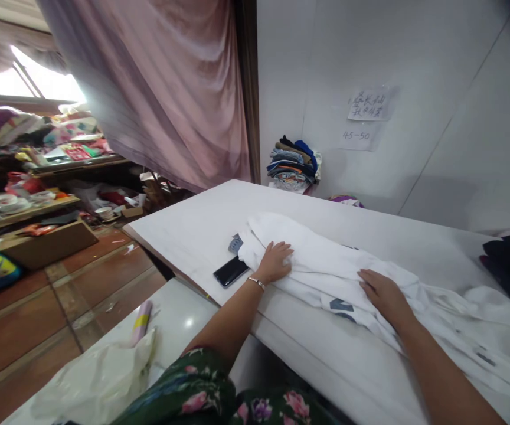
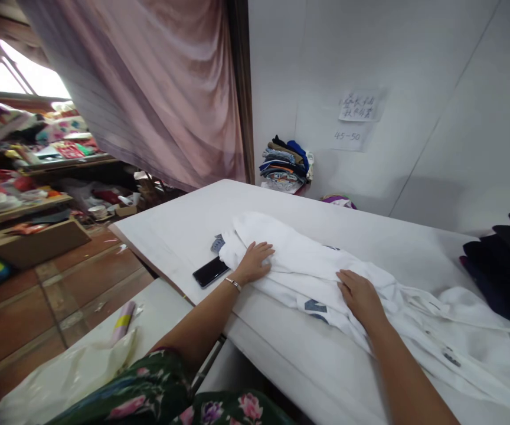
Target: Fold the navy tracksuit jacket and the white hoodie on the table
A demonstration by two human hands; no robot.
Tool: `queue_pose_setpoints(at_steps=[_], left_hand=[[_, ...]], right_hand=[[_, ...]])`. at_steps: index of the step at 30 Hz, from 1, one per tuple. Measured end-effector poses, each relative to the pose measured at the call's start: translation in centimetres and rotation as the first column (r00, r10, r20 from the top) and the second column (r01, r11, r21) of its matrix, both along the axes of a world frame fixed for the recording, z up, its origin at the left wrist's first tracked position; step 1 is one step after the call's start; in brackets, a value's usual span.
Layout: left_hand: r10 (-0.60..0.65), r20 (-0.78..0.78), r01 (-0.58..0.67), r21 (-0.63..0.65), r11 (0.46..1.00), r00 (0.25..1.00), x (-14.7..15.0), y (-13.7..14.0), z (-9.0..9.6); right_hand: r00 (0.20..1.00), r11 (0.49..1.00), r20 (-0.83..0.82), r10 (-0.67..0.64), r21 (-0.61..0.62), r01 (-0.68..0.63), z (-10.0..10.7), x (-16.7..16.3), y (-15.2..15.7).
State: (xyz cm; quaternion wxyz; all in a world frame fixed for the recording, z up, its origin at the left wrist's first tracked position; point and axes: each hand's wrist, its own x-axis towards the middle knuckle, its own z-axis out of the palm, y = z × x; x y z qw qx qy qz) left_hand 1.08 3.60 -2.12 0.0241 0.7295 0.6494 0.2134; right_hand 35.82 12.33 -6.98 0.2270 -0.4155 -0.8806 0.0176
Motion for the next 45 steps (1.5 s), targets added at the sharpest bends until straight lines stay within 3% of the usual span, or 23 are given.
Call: queue_pose_setpoints(at_steps=[5, 9, 16, 24, 28, 30, 33, 37, 39, 42, 45], left_hand=[[-0.027, -0.022, 0.026, -0.024, 0.999, 0.999, 0.2, 0.1, 0.5], [0.06, -0.069, -0.059, 0.026, 0.998, 0.996, -0.4, 0.0, 0.3], [0.101, -0.041, -0.096, 0.107, 0.99, 0.994, 0.0, -0.1, 0.6], [0.084, -0.103, -0.09, -0.055, 0.994, 0.991, 1.2, -0.1, 0.4], [0.107, -0.051, -0.111, -0.093, 0.99, 0.993, 0.7, -0.5, 0.4], [0.133, -0.007, -0.133, -0.072, 0.988, 0.991, 0.5, -0.2, 0.9], [0.156, 0.0, -0.155, 0.056, 0.986, 0.988, 0.4, 1.4, 2.8], [0.133, -0.114, -0.117, 0.14, 0.983, 0.985, 0.1, 5.6, 5.2], [0.162, -0.171, -0.152, 0.072, 0.986, 0.972, -0.6, 7.7, 4.9], [0.261, -0.235, -0.292, -0.111, 0.95, 0.936, -2.0, 9.6, 2.4], [0.311, -0.281, -0.356, -0.125, 0.926, 0.908, -3.0, 10.2, 0.0]], right_hand=[[0.993, 0.993, -0.005, -0.115, 0.034, 0.115, 0.7, -0.3, -0.3], [0.976, 0.975, -0.081, -0.202, 0.081, 0.208, 1.9, 0.6, -0.7], [0.97, 0.969, -0.1, -0.222, 0.084, 0.231, 1.9, 2.1, -0.2], [0.979, 0.978, -0.023, -0.201, 0.051, 0.202, 0.3, 2.2, 0.6], [0.981, 0.978, -0.098, -0.167, 0.107, 0.177, 0.5, 2.2, 0.5], [0.98, 0.976, -0.164, -0.117, 0.162, 0.143, 1.1, 1.8, 0.0], [0.981, 0.974, -0.178, -0.077, 0.196, 0.112, 2.0, 0.6, -0.9], [0.991, 0.992, 0.055, -0.125, 0.003, 0.126, 2.2, -0.6, -1.8], [0.978, 0.982, 0.161, -0.135, -0.108, 0.153, 2.1, -0.9, -2.0], [0.972, 0.972, 0.194, -0.136, -0.162, 0.168, 2.2, -0.9, -2.1], [0.973, 0.968, 0.187, -0.137, -0.182, 0.171, 2.6, -1.0, -2.1]])
